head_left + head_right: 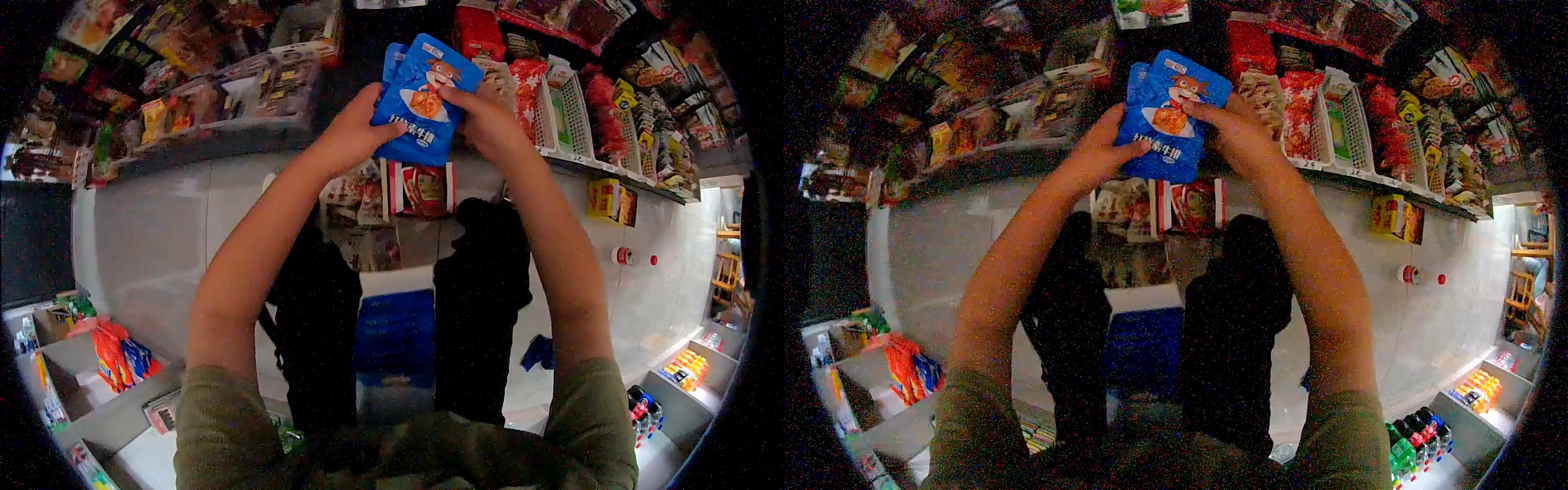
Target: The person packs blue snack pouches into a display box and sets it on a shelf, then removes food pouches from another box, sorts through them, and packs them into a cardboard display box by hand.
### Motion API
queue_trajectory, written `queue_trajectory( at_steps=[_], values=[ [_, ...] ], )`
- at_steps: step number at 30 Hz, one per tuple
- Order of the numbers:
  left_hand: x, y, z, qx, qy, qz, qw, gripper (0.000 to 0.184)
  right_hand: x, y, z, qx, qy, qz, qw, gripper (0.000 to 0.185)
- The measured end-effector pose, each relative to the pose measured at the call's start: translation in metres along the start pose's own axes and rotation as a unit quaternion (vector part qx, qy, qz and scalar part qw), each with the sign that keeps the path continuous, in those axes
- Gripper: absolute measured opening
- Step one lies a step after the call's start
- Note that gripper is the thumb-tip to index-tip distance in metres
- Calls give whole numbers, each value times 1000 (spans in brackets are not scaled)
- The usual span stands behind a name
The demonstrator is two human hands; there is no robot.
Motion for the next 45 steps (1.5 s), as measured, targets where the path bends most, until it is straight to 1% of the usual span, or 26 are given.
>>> queue_trajectory(
  at_steps=[1,3,4,7,9,11,13,15,17,18,21,22,25,27,31,34,35,37,38,39,40,41,42,43,44,45],
  values=[
    [-15,3,6,2,-1,4,1000,64,-14,-8,-10,1,2,-4,1000,38],
    [-61,-9,32,-129,-57,-43,989,66,-50,-27,-35,-115,44,-15,992,39],
    [-80,-13,40,-154,-39,-31,987,68,-64,-35,-42,-113,40,-18,993,39],
    [-133,-18,50,-159,-53,-11,986,72,-112,-66,-51,-121,26,-54,991,41],
    [-167,-26,49,-183,-26,5,983,75,-139,-83,-57,-150,59,-76,984,43],
    [-200,-31,55,-205,-68,35,976,66,-162,-90,-47,-162,56,-73,982,43],
    [-229,-42,50,-199,-37,41,979,67,-193,-105,-51,-207,79,-97,970,44],
    [-252,-52,40,-258,-13,58,964,66,-219,-112,-48,-214,51,-101,970,43],
    [-272,-63,39,-280,-29,73,957,62,-242,-118,-41,-245,4,-110,963,60],
    [-280,-66,37,-281,-35,85,955,60,-250,-123,-39,-217,19,-136,966,61],
    [-299,-75,29,-279,-60,93,954,55,-267,-121,-22,-214,21,-130,968,57],
    [-303,-77,26,-272,-61,102,955,55,-271,-122,-17,-203,12,-138,969,50],
    [-313,-81,13,-257,-47,112,959,52,-278,-117,-5,-226,12,-137,964,47],
    [-317,-81,15,-155,-69,123,978,49,-279,-111,-3,-236,25,-122,964,46],
    [-320,-82,11,-154,-72,123,978,45,-288,-109,-10,-261,41,-108,958,45],
    [-319,-87,6,-190,-49,87,977,46,-292,-110,-7,-266,28,-108,958,43],
    [-320,-81,9,-173,-56,125,975,41,-291,-110,-7,-265,27,-108,958,43],
    [-321,-70,9,-154,-62,163,973,37,-291,-112,-1,-332,17,-119,936,42],
    [-324,-61,18,11,-90,187,978,35,-291,-114,0,-331,16,-121,936,42],
    [-327,-58,28,177,-114,205,956,34,-291,-117,0,-365,25,-122,923,42],
    [-329,-55,29,177,-112,206,956,34,-291,-119,0,-397,35,-124,909,41],
    [-327,-54,21,155,-57,188,968,34,-292,-121,-1,-396,35,-126,909,41],
    [-327,-54,10,132,-1,170,977,34,-292,-121,-4,-462,41,-119,878,41],
    [-328,-53,7,132,1,171,976,34,-293,-121,-6,-525,47,-110,842,40],
    [-330,-55,8,161,-26,168,972,34,-293,-120,-4,-525,46,-112,843,40],
    [-330,-58,13,189,-53,163,967,34,-296,-124,-17,-580,140,-86,798,39]
  ],
)
Point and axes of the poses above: each hand's wrist, its own x-axis towards the middle knuckle, its own y-axis out of the back of the hand, z = x × y, the point moved 10 cm from there along x, towards the middle knuckle, and after that the axes turned 12 degrees about -x, right-handed, at the moved point
